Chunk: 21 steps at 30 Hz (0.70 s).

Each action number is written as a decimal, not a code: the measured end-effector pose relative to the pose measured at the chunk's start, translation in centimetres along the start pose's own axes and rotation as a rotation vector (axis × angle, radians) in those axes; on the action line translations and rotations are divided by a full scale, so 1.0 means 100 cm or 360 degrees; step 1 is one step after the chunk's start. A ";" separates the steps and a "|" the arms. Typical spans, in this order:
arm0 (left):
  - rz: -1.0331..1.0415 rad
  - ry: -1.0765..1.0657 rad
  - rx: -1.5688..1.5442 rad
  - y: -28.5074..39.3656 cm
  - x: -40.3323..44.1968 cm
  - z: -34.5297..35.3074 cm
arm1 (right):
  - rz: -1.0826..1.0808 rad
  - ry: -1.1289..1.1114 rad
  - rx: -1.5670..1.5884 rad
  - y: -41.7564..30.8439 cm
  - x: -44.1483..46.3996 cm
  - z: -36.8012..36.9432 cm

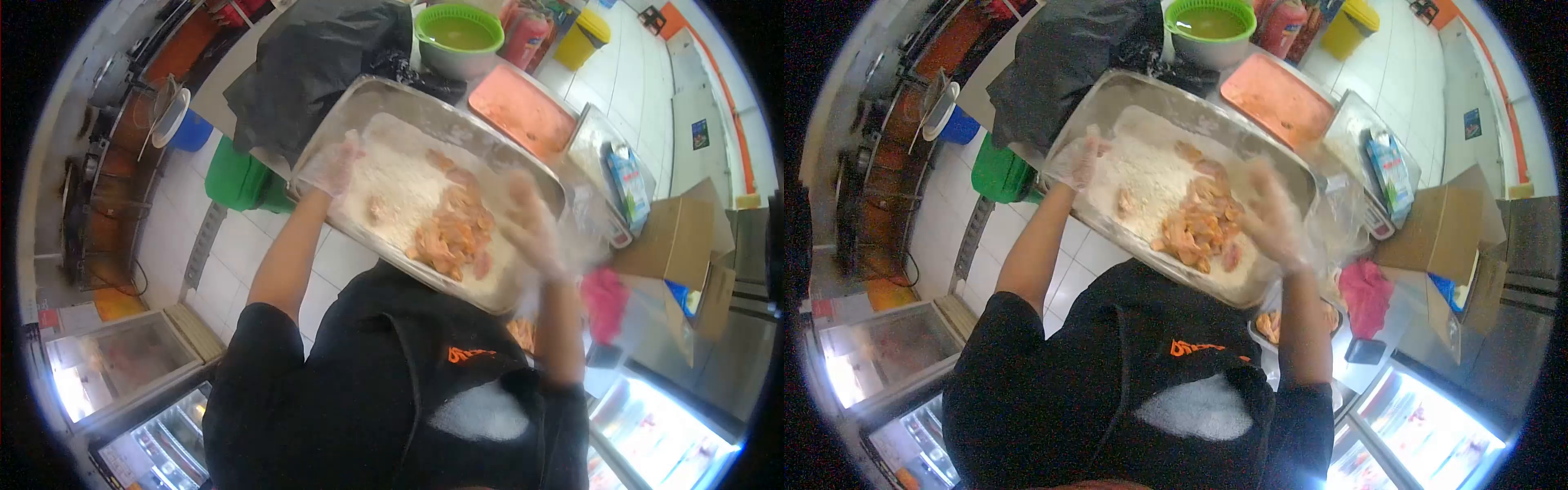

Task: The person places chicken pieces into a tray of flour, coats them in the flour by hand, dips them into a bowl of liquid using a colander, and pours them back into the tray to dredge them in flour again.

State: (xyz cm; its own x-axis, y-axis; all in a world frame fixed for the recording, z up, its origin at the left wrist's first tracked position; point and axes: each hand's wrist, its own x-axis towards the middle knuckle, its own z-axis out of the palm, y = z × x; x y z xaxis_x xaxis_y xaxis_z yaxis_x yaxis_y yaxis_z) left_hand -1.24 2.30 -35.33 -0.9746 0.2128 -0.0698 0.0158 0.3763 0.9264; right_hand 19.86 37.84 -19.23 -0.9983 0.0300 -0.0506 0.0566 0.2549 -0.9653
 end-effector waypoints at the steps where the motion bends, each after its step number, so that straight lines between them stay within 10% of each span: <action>1: -0.0005 -0.0009 0.0038 0.009 0.008 -0.002 | 0.0096 -0.0195 -0.0152 0.006 0.029 0.014; 4: -0.0053 -0.0513 0.0362 -0.006 0.049 -0.009 | 0.0468 -0.0530 -0.0629 0.018 0.102 0.084; 8: -0.0040 -0.0767 0.0784 0.037 0.046 -0.007 | -0.0344 -0.0482 -0.1748 0.078 0.156 0.159; 12: 0.0119 -0.1016 0.1090 0.034 0.032 -0.004 | -0.0133 -0.0540 -0.1871 0.042 0.137 0.147; 14: 0.0162 -0.1099 0.1220 0.021 0.028 -0.001 | 0.0511 -0.0952 -0.1824 0.023 0.133 0.141; 21: 0.0128 -0.1405 0.1356 0.054 0.020 0.010 | 0.0865 -0.0562 -0.1282 0.056 0.096 0.118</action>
State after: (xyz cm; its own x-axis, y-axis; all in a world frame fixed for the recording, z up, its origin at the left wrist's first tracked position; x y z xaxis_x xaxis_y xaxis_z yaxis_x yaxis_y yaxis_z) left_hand -2.87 5.64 -30.86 -0.4840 0.6752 -0.5567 0.5322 0.7321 0.4252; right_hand 10.37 28.15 -28.18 -0.7752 0.0820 -0.6263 0.3652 0.8672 -0.3386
